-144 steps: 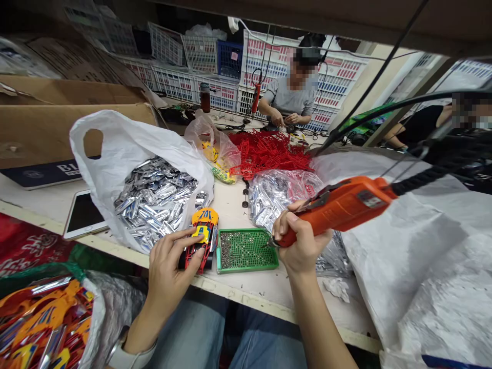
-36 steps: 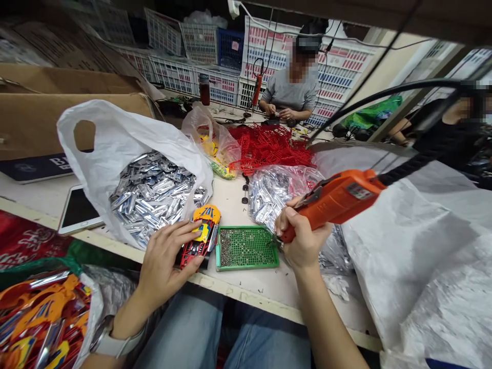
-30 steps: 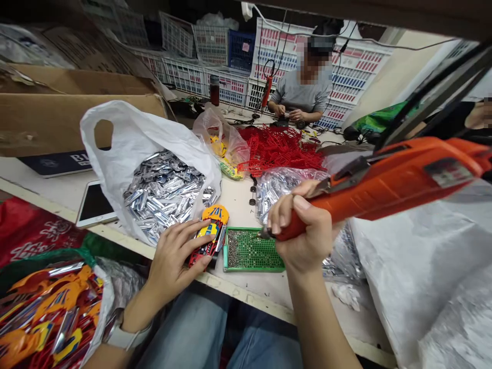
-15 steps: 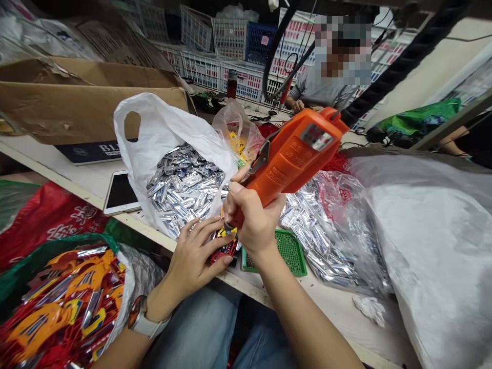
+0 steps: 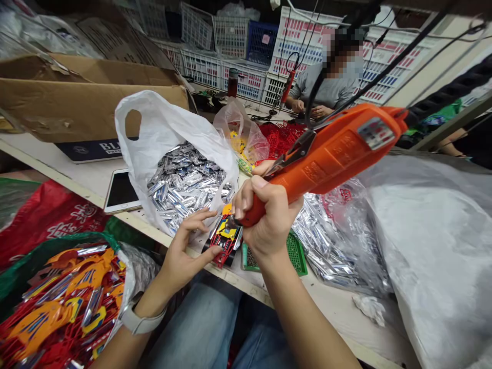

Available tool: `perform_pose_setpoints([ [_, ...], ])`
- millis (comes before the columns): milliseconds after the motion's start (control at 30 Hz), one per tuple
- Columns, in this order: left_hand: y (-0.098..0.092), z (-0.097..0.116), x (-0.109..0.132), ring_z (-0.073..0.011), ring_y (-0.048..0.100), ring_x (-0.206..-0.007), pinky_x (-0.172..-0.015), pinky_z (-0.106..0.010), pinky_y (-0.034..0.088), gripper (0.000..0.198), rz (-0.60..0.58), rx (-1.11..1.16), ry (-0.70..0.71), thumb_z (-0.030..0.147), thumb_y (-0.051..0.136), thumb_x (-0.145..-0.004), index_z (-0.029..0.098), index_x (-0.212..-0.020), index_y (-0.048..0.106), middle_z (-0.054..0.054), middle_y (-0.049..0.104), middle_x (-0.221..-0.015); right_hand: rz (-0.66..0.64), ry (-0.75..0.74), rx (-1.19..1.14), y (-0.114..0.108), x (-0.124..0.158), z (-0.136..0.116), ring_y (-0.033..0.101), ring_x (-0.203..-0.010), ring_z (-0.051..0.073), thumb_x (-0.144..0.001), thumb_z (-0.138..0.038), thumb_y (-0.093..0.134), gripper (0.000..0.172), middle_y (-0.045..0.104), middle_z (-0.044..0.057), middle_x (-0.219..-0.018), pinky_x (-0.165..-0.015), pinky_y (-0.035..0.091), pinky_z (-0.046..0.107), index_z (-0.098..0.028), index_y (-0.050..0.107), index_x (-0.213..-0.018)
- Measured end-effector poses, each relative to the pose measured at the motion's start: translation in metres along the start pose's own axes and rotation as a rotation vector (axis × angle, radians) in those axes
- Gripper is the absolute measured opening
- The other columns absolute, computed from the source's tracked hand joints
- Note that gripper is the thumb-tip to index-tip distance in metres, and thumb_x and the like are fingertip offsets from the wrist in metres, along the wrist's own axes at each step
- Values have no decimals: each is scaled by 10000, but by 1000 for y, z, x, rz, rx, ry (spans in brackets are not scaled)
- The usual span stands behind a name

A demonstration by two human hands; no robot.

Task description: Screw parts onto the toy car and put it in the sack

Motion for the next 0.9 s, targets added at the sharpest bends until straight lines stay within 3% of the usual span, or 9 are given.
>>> perform_pose_setpoints([
  [100,2,-4,-1,-111,441,-1391,-1188,-326,314,367,-16,-33,-13,285,725,-873,335,-1211,593,48,623,-1347,17,-2,-19,-2,3,1,363,-313,97,-719,-252,593,127,401,-76,-438,-330,299,220,-186,514,-792],
  [200,3,-4,-2,-96,463,-1356,-1171,-306,312,127,-28,-62,20,251,698,-893,315,-999,672,90,659,-1284,14,12,-28,-2,7,4,369,-320,95,-721,-254,594,148,406,-77,-442,-332,301,211,-181,500,-809],
  [267,2,-4,-2,-98,480,-1336,-1157,-308,327,68,-17,-44,7,236,686,-899,289,-936,665,87,674,-1248,-1,28,-36,-1,8,6,366,-321,91,-718,-253,598,159,409,-79,-442,-335,308,206,-181,491,-811],
  [900,2,1,-2,-93,485,-1285,-1098,-283,362,116,-35,-158,38,244,613,-953,303,-990,706,71,663,-1212,-52,38,7,1,10,5,379,-336,91,-732,-249,572,154,417,-83,-454,-366,344,211,-184,484,-840],
])
Point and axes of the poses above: each hand's wrist, its own x-axis away from the middle knuckle, its own y-axis out of the palm, z = x × y, the point moved 6 cm from there along -x, towards the middle knuckle
